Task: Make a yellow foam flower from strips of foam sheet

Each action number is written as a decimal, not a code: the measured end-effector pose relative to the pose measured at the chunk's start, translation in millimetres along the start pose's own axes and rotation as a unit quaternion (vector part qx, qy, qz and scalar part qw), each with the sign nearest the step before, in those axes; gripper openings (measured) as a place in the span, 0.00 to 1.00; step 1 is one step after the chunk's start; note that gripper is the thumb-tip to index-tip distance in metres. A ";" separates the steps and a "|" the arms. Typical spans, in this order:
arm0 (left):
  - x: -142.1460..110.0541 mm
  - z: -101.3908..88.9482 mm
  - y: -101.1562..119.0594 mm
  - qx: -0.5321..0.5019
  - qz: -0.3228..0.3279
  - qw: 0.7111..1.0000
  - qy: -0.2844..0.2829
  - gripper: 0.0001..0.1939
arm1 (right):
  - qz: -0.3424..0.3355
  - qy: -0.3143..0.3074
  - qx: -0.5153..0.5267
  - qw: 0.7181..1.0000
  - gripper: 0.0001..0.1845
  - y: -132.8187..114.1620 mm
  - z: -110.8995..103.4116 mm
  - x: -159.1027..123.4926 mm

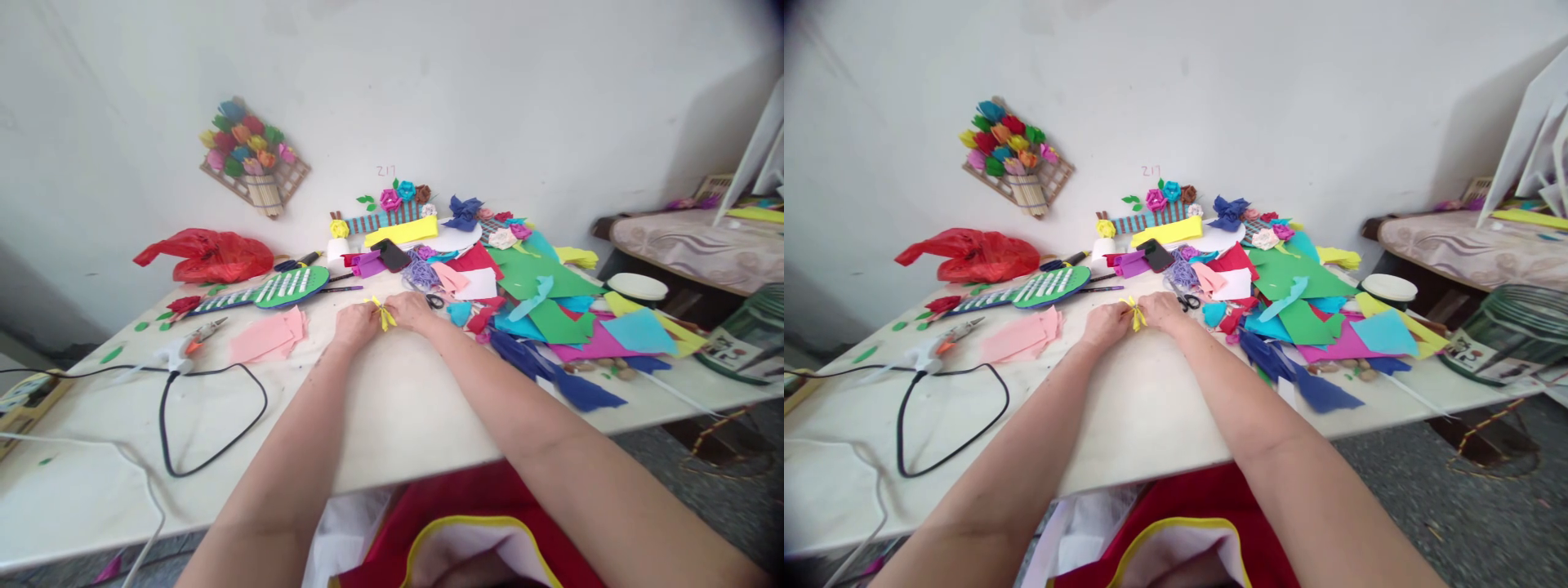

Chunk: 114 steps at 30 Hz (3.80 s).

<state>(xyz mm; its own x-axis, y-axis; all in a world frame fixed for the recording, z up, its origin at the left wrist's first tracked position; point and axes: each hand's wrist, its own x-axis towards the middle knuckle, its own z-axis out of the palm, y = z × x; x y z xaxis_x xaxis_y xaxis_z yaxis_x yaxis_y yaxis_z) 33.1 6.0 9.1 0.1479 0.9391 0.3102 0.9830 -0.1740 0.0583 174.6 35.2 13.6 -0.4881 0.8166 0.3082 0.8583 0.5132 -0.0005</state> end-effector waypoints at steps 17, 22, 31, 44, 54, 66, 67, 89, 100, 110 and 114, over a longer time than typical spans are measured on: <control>-1.9 -6.5 2.5 -0.007 0.010 1.000 -0.016 0.16 | -0.029 -0.007 0.005 1.000 0.18 4.8 -3.5 -0.5; -0.8 -4.4 2.2 0.007 -0.009 1.000 -0.013 0.16 | 0.004 -0.011 0.009 1.000 0.18 -4.7 -3.2 -1.3; 0.1 -2.6 0.9 0.005 -0.054 0.998 0.011 0.17 | 0.079 0.015 0.075 0.994 0.17 -11.1 4.1 3.5; -1.1 -5.3 -2.5 -0.012 -0.012 1.000 -0.017 0.16 | 0.017 0.004 0.029 0.999 0.18 -1.9 2.3 1.4; 1.1 -3.9 -2.4 0.023 0.004 0.999 -0.032 0.16 | -0.001 -0.011 -0.001 1.000 0.18 -6.6 -3.9 0.3; -0.8 -4.9 6.9 0.056 -0.004 0.998 -0.029 0.16 | 0.065 -0.009 -0.002 0.998 0.17 -21.6 -1.9 -0.2; -0.8 -4.4 6.6 0.056 -0.005 0.998 -0.025 0.16 | 0.065 -0.008 0.001 0.998 0.17 -20.9 -1.6 0.2; 0.6 -2.8 1.1 0.023 -0.010 0.999 -0.028 0.17 | -0.005 -0.038 0.014 0.999 0.18 1.4 -5.7 0.6; -1.7 -5.5 6.7 0.039 -0.016 0.998 -0.035 0.16 | 0.022 -0.008 -0.005 1.000 0.18 -8.9 -5.8 -2.5; -0.6 -5.1 4.9 0.031 -0.038 0.999 -0.004 0.17 | 0.077 0.029 0.024 0.996 0.18 -17.4 -2.2 -1.6; -0.3 -5.1 2.8 0.030 -0.040 0.999 -0.007 0.17 | 0.048 0.024 0.039 0.998 0.18 -12.9 -3.7 -1.1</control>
<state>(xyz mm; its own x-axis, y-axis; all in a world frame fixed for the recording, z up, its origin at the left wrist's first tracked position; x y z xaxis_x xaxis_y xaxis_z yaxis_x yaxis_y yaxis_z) 35.2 3.7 14.0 0.0704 0.9534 0.2935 0.9964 -0.0813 0.0248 164.7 26.7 16.8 -0.3940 0.8507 0.3479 0.8853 0.4530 -0.1051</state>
